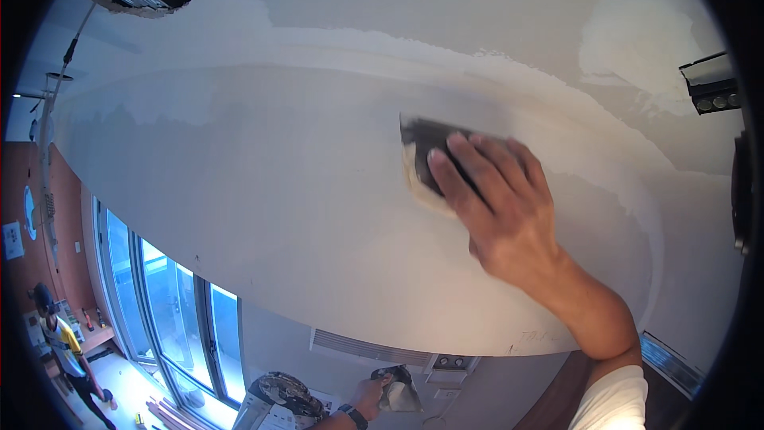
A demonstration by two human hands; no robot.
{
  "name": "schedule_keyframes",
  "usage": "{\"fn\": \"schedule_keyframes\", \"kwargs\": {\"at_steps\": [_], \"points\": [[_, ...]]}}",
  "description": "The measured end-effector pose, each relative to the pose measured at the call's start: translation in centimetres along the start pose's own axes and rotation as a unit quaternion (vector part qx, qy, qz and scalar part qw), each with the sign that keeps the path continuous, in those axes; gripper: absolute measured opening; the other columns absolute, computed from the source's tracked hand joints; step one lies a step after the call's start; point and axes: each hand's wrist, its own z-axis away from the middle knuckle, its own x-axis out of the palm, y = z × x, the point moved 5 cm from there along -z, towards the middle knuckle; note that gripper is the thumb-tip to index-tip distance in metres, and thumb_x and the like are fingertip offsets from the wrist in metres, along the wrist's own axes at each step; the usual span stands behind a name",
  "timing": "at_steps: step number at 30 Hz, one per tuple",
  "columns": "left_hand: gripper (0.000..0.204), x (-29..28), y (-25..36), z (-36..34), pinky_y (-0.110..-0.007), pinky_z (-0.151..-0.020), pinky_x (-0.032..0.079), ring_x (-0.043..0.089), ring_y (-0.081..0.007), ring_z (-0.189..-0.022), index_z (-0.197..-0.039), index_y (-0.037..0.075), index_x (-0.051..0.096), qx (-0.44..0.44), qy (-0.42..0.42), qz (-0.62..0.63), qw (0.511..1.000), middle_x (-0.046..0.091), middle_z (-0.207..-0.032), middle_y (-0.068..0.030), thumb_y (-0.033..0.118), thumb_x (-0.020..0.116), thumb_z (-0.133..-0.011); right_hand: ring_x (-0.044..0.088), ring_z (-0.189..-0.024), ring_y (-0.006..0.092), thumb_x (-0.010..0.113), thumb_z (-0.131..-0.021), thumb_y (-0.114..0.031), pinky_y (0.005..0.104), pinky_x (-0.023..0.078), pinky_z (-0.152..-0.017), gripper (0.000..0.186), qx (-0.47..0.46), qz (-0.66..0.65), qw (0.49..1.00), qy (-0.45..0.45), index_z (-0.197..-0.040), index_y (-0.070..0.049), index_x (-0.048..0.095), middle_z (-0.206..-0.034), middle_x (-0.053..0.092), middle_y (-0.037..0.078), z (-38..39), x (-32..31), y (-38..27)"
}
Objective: The person applies plaster to a joint between a wall and ceiling using putty knives, smoothing the compound along the corner surface.
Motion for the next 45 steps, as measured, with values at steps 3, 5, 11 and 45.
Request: {"fn": "schedule_keyframes", "kwargs": {"at_steps": [3, 5, 11, 45], "points": [[0.029, -0.1, -0.2, -0.6, -0.037, -0.070, 0.053, 0.065, -0.0181, -0.082, -0.110, 0.003, 0.069, 0.003, -0.006, 0.006, 1.000, 0.069, -0.097, -0.0043, 0.028, 0.073, -0.098, 0.062, -0.117, 0.0358, 0.065, -0.073, 0.004, 0.0521, 0.046, -0.099, 0.060, 0.009, 0.006, 0.999, 0.034, -0.132, -0.002, 0.065, -0.132, 0.064, 0.018, -2.4, 1.9, 1.4], [0.030, -0.2, -0.4, -0.9, -0.038, -0.070, 0.053, 0.065, -0.0179, -0.082, -0.111, 0.003, 0.070, 0.003, -0.006, 0.003, 1.000, 0.069, -0.098, -0.0044, 0.029, 0.073, -0.098, 0.062, -0.116, 0.0350, 0.065, -0.073, 0.005, 0.0505, 0.047, -0.098, 0.058, 0.013, 0.012, 0.999, 0.040, -0.131, -0.002, 0.065, -0.131, 0.065, 0.016, -3.0, 3.0, 1.7], [0.028, -0.7, -0.3, -0.8, -0.037, -0.070, 0.053, 0.065, -0.0172, -0.083, -0.110, 0.003, 0.070, 0.026, -0.007, -0.028, 0.999, 0.069, -0.097, -0.0045, 0.029, 0.072, -0.098, 0.063, -0.114, 0.0353, 0.066, -0.074, 0.005, 0.0492, 0.050, -0.094, 0.052, 0.012, -0.033, 0.999, 0.011, -0.126, -0.003, 0.069, -0.129, 0.067, 0.014, -2.9, 3.7, 1.4], [0.022, 0.8, 1.0, 1.4, -0.041, -0.085, 0.063, 0.074, -0.0267, -0.096, -0.118, -0.003, 0.064, 0.030, -0.024, 0.028, 0.999, 0.073, -0.110, -0.0121, 0.011, 0.059, -0.102, 0.052, -0.132, 0.0381, 0.060, -0.084, -0.013, 0.0633, 0.037, -0.107, 0.047, 0.047, -0.035, 0.987, -0.152, -0.129, -0.002, 0.068, -0.146, 0.056, 0.016, 9.1, -1.6, -2.0]]}}
